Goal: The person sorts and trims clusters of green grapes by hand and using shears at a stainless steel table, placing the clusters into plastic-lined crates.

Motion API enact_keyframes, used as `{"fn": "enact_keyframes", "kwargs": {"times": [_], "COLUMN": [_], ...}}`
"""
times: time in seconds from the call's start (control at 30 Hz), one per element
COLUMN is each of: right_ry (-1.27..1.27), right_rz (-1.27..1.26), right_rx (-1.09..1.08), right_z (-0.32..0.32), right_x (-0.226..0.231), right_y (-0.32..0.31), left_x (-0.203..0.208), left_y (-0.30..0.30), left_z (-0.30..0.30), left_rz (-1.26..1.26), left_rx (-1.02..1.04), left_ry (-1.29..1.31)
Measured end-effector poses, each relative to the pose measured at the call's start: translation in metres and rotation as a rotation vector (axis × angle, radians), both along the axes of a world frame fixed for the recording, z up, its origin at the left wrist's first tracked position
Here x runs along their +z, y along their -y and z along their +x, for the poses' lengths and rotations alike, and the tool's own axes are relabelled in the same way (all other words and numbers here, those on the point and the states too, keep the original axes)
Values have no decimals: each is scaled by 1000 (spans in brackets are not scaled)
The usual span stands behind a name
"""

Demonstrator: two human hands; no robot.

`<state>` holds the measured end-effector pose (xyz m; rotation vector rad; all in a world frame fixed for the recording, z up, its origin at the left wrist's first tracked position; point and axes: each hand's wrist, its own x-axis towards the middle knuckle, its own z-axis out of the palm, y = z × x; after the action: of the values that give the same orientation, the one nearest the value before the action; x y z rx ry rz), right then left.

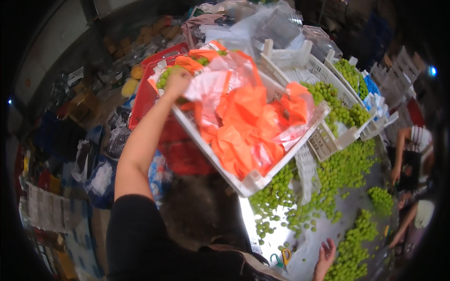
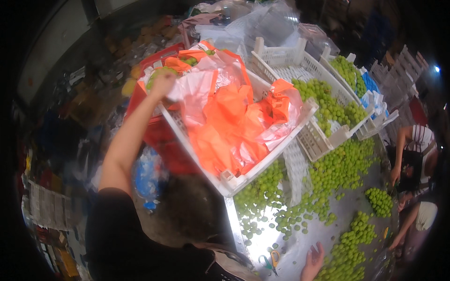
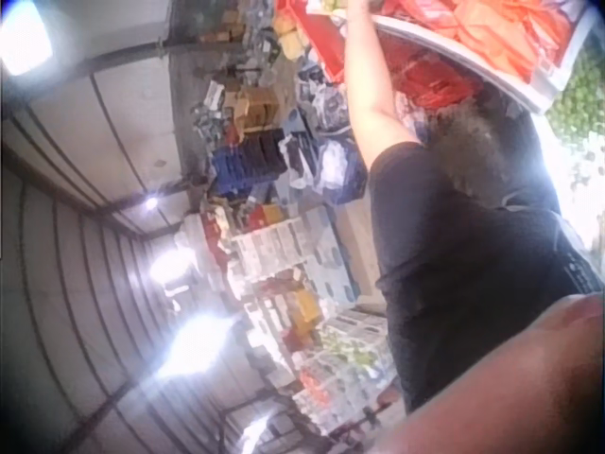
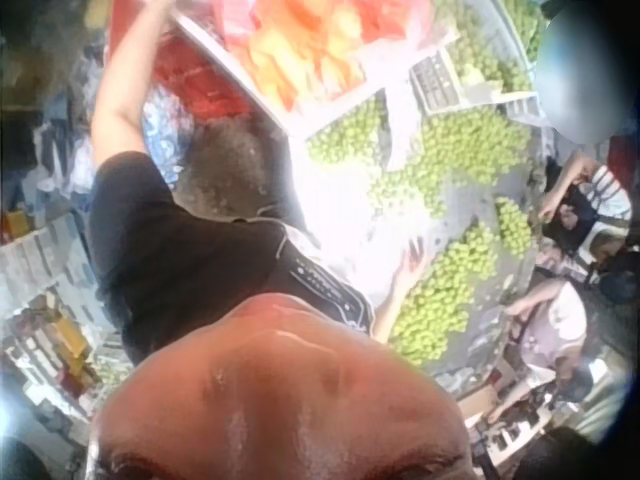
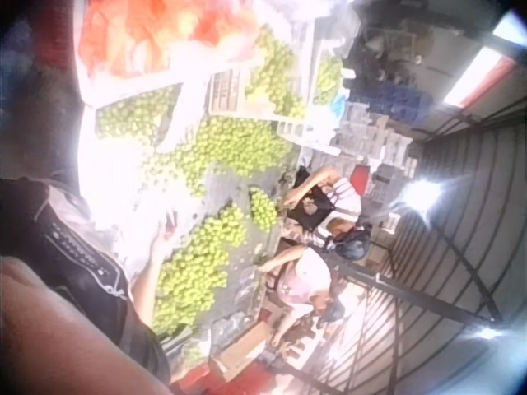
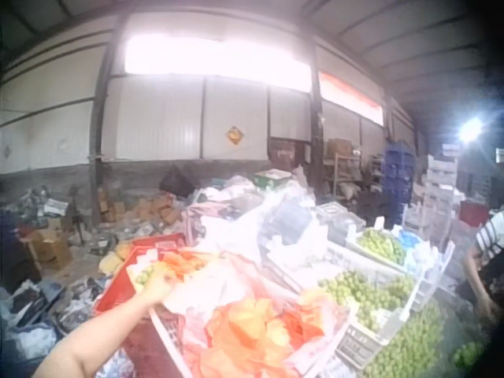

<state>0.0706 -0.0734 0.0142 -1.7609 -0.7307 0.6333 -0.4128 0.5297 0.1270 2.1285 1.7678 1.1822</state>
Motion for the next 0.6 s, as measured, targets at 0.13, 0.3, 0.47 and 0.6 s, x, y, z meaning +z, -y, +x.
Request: {"fn": "enact_keyframes", "kwargs": {"times": [0.13, 0.3, 0.47, 0.6], "right_ry": [-4, 9, -13, 5], "right_rz": [10, -21, -25, -63], "right_rx": [-17, -22, -25, -2], "right_z": [4, 2, 1, 4], "right_x": [-2, -2, -6, -10], "right_y": [0, -4, -4, -3], "left_x": [2, 1, 11, 10], "left_y": [-27, -22, -20, -40], "left_z": [-42, -25, -29, -28], "left_rz": [8, -184, -250, -320], "left_rx": [477, 412, 421, 384], "left_ry": [-147, -297, -213, -130]}}
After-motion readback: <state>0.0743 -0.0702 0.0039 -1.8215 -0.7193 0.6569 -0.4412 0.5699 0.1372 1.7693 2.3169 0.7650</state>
